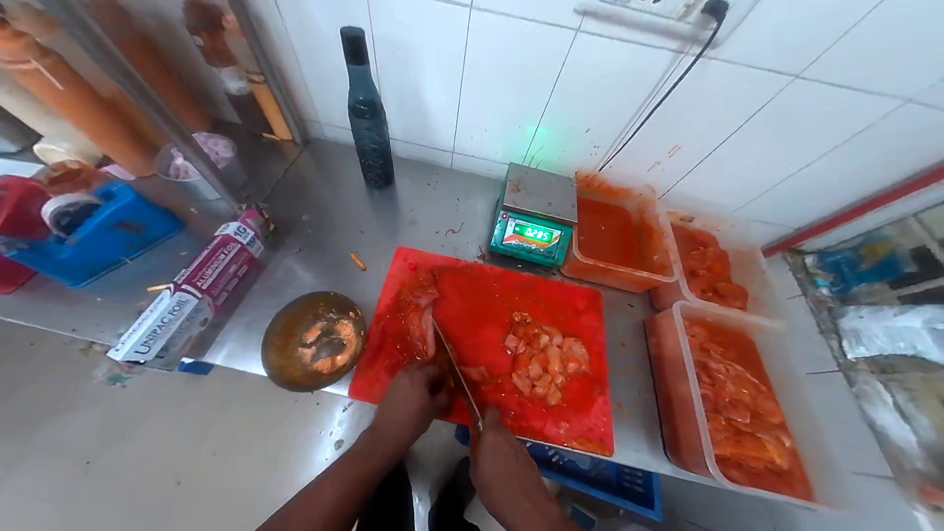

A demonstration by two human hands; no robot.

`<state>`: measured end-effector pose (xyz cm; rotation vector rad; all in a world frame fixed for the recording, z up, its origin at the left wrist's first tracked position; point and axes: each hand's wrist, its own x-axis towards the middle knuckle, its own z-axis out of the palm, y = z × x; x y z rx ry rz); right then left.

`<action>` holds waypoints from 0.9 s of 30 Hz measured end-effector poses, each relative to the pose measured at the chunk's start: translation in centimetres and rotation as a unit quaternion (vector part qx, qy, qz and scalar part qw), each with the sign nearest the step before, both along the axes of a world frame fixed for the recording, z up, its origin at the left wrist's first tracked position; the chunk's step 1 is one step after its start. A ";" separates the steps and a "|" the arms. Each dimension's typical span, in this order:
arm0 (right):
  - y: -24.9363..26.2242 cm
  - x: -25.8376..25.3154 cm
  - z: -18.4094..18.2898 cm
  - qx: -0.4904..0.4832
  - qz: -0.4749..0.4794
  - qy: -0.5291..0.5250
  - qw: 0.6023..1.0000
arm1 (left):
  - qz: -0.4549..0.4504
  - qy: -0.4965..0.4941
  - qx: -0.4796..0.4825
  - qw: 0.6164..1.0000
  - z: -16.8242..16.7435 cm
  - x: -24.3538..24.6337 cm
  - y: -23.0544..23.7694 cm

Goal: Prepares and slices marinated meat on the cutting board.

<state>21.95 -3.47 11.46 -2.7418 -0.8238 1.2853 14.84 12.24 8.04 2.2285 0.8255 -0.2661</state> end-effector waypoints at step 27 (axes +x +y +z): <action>-8.3 2.5 1.0 0.086 -0.072 0.019 0.993 | -0.029 -0.042 -0.011 0.999 -0.1 3.9 -2.8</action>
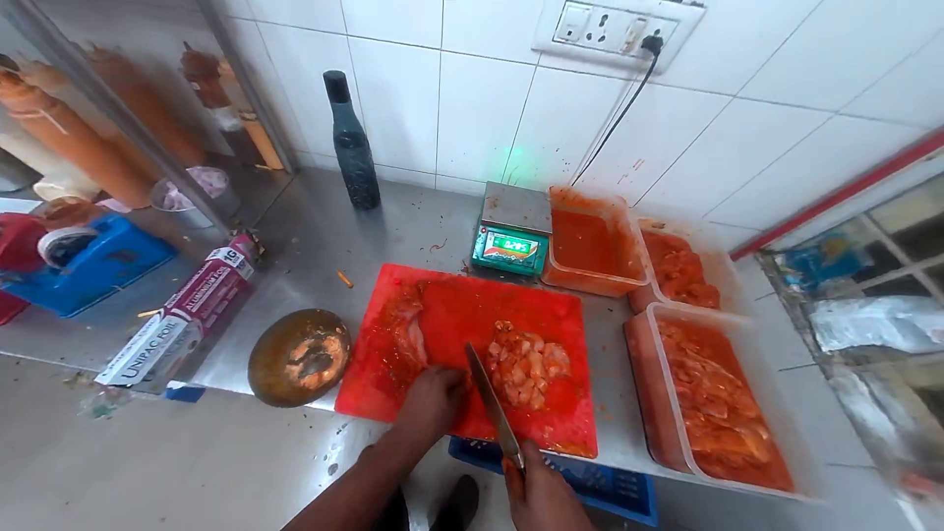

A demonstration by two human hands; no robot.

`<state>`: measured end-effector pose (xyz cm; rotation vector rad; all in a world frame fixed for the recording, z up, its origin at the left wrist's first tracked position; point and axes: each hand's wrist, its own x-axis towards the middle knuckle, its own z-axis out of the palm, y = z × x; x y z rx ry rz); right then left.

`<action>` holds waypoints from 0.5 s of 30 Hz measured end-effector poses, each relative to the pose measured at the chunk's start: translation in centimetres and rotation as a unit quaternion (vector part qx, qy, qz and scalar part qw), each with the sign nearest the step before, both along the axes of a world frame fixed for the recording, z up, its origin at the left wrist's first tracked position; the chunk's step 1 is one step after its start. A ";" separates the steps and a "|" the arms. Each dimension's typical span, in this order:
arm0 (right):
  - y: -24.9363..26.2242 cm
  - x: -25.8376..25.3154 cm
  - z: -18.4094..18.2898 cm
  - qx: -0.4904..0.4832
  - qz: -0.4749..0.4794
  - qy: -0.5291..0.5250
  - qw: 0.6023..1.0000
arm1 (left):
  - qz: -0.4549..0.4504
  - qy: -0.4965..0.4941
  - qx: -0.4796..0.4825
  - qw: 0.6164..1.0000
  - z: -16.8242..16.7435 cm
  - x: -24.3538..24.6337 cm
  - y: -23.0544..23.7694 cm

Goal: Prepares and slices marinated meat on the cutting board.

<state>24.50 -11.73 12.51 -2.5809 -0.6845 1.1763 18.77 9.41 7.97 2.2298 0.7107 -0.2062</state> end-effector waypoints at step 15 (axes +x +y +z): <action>2.0 -1.1 0.3 -0.047 0.015 0.008 0.999 | -0.019 0.029 0.109 0.993 -0.2 -1.4 5.4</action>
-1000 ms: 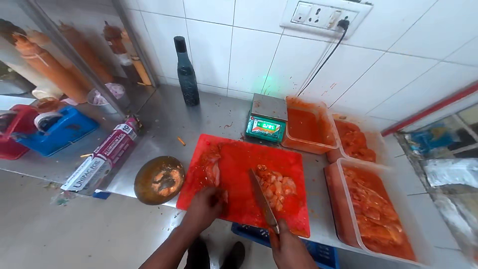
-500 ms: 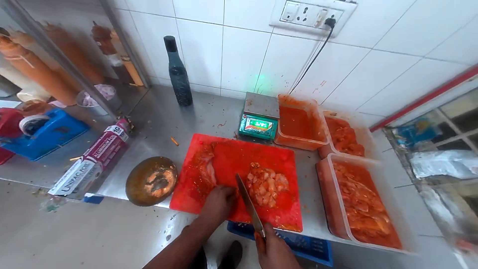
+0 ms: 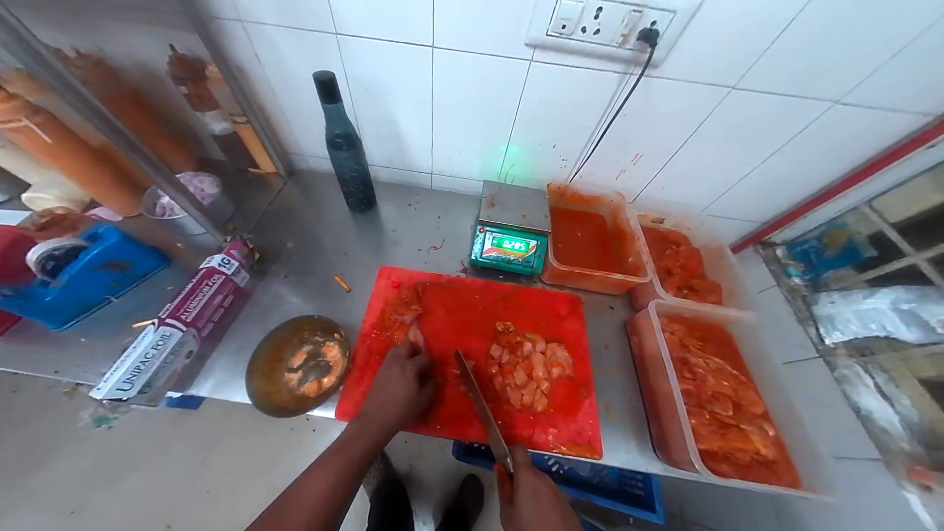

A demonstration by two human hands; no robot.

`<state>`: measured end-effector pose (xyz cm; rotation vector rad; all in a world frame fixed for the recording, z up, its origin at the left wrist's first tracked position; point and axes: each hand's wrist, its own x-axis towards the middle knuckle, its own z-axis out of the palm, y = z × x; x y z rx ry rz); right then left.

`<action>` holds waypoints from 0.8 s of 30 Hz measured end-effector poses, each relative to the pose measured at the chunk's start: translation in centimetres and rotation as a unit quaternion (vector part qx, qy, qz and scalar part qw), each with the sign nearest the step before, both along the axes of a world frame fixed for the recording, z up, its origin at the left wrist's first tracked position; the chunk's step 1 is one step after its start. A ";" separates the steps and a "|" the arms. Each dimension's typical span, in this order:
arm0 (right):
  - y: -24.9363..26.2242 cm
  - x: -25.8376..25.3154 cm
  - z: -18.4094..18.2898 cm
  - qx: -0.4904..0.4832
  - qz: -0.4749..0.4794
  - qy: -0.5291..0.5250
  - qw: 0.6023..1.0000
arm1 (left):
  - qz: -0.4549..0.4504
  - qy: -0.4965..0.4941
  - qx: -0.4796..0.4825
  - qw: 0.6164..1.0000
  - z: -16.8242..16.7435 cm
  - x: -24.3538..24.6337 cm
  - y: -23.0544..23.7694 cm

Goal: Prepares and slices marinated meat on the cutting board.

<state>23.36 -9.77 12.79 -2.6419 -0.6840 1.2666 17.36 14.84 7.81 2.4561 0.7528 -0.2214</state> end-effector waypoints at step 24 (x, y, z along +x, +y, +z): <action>0.0 3.9 -0.9 0.052 -0.060 -0.027 0.996 | 0.178 0.003 -0.002 0.984 2.4 3.2 6.1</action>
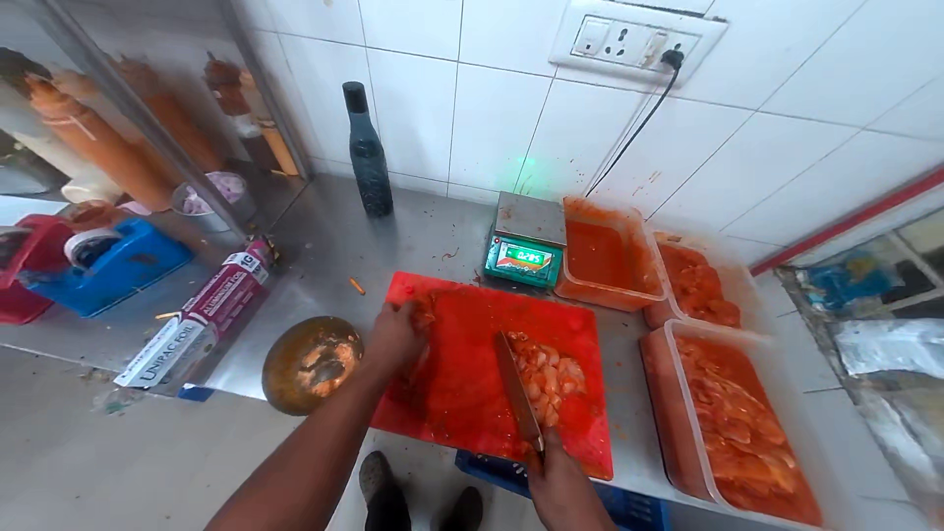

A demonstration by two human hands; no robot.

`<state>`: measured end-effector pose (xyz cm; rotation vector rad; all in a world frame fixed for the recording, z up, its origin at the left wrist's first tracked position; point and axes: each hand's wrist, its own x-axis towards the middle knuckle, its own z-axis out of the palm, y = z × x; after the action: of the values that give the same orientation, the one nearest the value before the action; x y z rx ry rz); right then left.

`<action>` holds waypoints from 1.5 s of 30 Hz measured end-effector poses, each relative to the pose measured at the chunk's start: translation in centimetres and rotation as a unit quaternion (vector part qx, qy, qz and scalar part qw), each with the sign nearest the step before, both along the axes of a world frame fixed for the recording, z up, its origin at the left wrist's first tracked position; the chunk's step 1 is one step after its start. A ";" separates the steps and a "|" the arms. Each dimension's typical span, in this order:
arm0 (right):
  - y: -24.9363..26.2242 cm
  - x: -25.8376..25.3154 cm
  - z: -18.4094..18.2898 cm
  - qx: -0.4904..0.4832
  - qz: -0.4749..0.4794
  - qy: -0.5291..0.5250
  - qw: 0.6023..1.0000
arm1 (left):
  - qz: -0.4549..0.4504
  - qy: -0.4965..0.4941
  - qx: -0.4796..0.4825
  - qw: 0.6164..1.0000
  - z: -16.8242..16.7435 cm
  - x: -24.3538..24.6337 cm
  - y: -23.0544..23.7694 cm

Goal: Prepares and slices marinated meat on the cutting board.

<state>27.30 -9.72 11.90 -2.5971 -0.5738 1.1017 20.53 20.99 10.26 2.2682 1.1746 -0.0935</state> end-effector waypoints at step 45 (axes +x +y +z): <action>10.4 -2.7 0.2 -0.031 0.087 0.016 0.996 | 0.095 -0.068 -0.125 0.985 -0.8 -0.4 -2.4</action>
<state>24.60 0.68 12.13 -2.6168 -0.7833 1.2320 20.15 18.57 9.41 1.9064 1.2268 -0.0108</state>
